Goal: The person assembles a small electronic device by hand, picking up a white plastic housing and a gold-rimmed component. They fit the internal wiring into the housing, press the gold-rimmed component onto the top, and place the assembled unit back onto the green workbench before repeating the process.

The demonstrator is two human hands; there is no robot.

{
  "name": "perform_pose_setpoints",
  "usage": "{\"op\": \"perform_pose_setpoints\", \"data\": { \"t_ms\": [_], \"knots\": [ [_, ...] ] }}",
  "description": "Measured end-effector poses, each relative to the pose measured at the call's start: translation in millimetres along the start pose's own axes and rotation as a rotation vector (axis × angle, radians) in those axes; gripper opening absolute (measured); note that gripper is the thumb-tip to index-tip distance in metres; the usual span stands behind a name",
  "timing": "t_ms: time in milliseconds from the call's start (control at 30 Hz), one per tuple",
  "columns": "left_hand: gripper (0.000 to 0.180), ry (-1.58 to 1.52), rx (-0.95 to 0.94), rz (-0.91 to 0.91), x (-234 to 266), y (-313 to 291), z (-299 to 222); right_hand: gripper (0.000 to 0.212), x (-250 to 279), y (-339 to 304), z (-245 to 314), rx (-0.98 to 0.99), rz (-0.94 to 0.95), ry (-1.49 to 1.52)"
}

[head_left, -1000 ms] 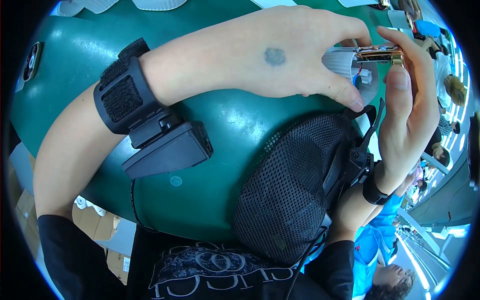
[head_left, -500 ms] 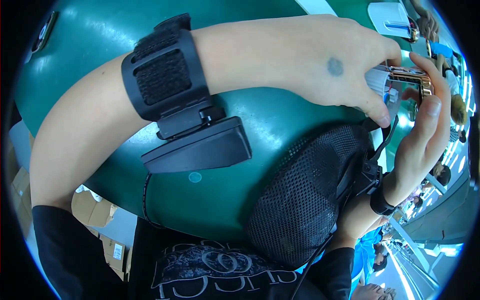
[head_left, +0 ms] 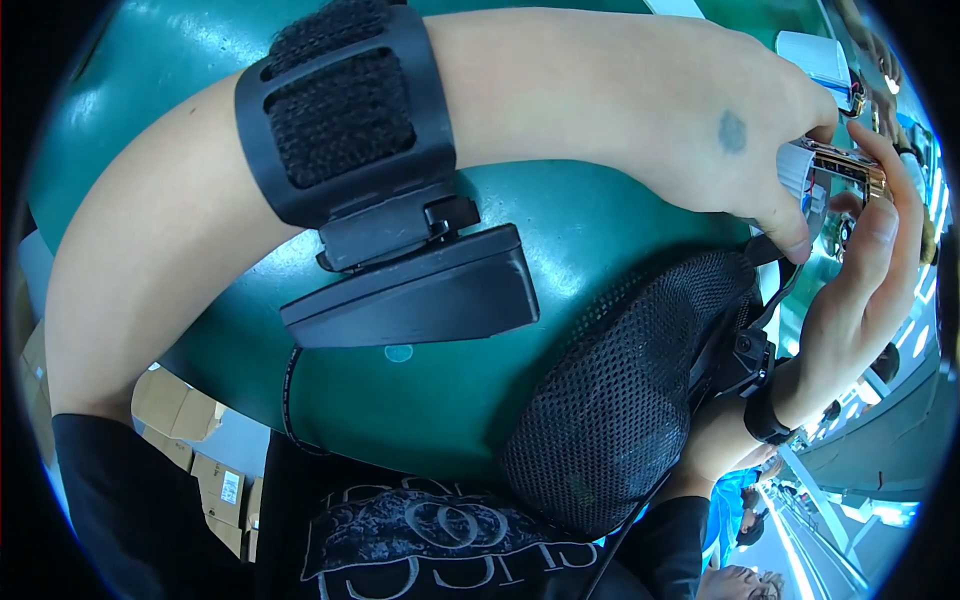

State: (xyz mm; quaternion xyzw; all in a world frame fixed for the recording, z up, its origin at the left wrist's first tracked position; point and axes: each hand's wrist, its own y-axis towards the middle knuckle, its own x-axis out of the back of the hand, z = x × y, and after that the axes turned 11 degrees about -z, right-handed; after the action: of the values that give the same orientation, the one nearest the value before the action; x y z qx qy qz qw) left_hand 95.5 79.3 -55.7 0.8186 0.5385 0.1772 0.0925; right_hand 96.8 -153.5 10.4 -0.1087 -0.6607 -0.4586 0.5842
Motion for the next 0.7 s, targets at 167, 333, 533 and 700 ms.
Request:
{"op": "perform_pose_setpoints", "data": {
  "t_ms": [167, 333, 533, 700],
  "knots": [
    [0.043, 0.022, -0.019, -0.047, -8.7, -2.8, 11.2, 0.053, 8.5, -1.6, 6.2, 0.011, 0.089, 0.226],
    [0.05, 0.075, -0.006, -0.12, -19.4, -15.5, 18.3, 0.052, 0.4, -3.5, 2.0, -0.028, 0.116, 0.07],
    [0.06, 0.121, -0.07, -0.229, -40.9, -13.1, 29.8, 0.049, 3.2, -5.5, -7.0, 0.1, 0.1, 0.13],
    [0.063, 0.184, -0.123, -0.358, -42.6, -15.4, 31.3, 0.049, -5.8, -5.1, -1.4, 0.036, 0.077, 0.202]
  ]
}}
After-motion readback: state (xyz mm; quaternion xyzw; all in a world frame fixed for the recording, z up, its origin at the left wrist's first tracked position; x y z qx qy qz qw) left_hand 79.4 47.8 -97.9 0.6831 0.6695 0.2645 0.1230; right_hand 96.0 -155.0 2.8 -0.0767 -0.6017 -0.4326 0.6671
